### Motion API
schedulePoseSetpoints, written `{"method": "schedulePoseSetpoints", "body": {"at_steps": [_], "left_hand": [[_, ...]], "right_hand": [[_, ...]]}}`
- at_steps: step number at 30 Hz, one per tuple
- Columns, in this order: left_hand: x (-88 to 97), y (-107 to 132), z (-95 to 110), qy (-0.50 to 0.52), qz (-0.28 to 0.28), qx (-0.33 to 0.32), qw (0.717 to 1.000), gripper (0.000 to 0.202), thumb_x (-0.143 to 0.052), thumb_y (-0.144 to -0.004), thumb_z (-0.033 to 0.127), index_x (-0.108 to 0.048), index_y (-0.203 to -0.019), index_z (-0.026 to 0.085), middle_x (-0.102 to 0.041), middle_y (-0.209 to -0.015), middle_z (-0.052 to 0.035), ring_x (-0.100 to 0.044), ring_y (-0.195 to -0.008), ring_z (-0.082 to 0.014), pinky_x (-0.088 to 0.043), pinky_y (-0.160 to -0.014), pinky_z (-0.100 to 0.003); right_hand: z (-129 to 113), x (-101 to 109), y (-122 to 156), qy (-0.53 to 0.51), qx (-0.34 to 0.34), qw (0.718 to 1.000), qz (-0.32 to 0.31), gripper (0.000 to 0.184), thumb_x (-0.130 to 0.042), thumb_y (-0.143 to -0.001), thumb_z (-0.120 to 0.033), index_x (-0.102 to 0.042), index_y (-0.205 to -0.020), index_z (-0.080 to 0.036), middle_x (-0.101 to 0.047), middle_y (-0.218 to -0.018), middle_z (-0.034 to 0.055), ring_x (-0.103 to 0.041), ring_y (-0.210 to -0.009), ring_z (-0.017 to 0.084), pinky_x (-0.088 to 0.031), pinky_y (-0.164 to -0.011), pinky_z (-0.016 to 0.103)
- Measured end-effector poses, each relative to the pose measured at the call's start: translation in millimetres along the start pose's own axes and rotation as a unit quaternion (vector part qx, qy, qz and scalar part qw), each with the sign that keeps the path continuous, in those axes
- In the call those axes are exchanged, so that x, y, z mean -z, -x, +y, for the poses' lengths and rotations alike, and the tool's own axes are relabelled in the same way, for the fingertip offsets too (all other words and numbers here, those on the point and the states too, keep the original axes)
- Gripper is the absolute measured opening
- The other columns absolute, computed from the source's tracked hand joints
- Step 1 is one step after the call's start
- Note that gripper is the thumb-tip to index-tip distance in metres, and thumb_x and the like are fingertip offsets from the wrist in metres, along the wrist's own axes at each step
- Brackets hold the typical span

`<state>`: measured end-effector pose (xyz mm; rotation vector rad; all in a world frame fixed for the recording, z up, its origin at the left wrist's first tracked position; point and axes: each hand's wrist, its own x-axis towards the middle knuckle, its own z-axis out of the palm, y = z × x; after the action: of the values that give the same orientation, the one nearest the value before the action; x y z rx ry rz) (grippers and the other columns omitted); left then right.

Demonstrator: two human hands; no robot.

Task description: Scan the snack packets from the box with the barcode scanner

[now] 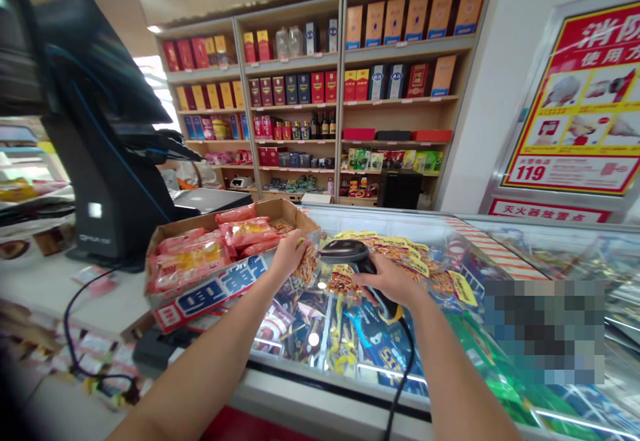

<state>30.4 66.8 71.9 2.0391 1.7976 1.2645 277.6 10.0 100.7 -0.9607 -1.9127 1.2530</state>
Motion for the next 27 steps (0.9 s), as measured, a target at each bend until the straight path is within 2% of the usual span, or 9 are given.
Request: {"method": "schedulePoseSetpoints", "body": {"at_steps": [3,6,15,22,27], "left_hand": [[8.3,2.9,6.8,-0.118,-0.030,-0.002,0.993,0.014,-0.051,-0.091,0.029,-0.061,-0.085,0.020,-0.070,-0.084,-0.0079,-0.066,-0.086,-0.0226,-0.043,-0.075,-0.028],[15.1,5.4,13.3,-0.168,-0.036,0.000,0.985,0.018,-0.047,-0.094,0.031,-0.061,-0.094,0.020,-0.071,-0.092,-0.0099,-0.067,-0.090,-0.0239,-0.043,-0.076,-0.028],[18.7,4.6,14.6,-0.181,-0.033,0.004,0.983,0.019,-0.043,-0.095,0.031,-0.059,-0.098,0.020,-0.072,-0.094,-0.0108,-0.067,-0.091,-0.0243,-0.042,-0.075,-0.028],[14.7,4.2,10.9,-0.184,-0.020,0.002,0.983,0.018,-0.044,-0.095,0.032,-0.057,-0.094,0.019,-0.071,-0.091,-0.0100,-0.067,-0.090,-0.0238,-0.041,-0.073,-0.027],[15.4,4.4,10.7,-0.173,-0.014,0.008,0.985,0.016,-0.046,-0.095,0.030,-0.058,-0.093,0.020,-0.071,-0.089,-0.0094,-0.067,-0.089,-0.0235,-0.041,-0.073,-0.027]], "right_hand": [[-1.1,5.4,3.3,0.031,-0.021,0.999,-0.017,0.023,-0.069,-0.072,-0.037,-0.054,-0.076,-0.019,-0.058,-0.043,-0.0027,-0.048,-0.033,0.013,-0.036,-0.037,0.022],[-1.2,7.0,5.0,0.030,-0.019,0.999,-0.013,0.021,-0.068,-0.072,-0.034,-0.054,-0.078,-0.019,-0.058,-0.043,-0.0034,-0.048,-0.033,0.013,-0.036,-0.038,0.022],[2.4,4.9,4.4,0.102,-0.011,0.995,-0.005,0.022,-0.069,-0.075,-0.036,-0.056,-0.069,-0.020,-0.060,-0.045,-0.0019,-0.050,-0.037,0.014,-0.039,-0.042,0.024],[3.8,6.0,2.7,0.121,-0.018,0.992,-0.042,0.019,-0.063,-0.079,-0.034,-0.052,-0.075,-0.019,-0.058,-0.046,-0.0041,-0.049,-0.039,0.012,-0.036,-0.045,0.023],[4.1,7.8,3.0,0.113,-0.001,0.993,-0.041,0.020,-0.062,-0.080,-0.036,-0.052,-0.076,-0.019,-0.057,-0.045,-0.0035,-0.049,-0.039,0.012,-0.038,-0.046,0.023]]}}
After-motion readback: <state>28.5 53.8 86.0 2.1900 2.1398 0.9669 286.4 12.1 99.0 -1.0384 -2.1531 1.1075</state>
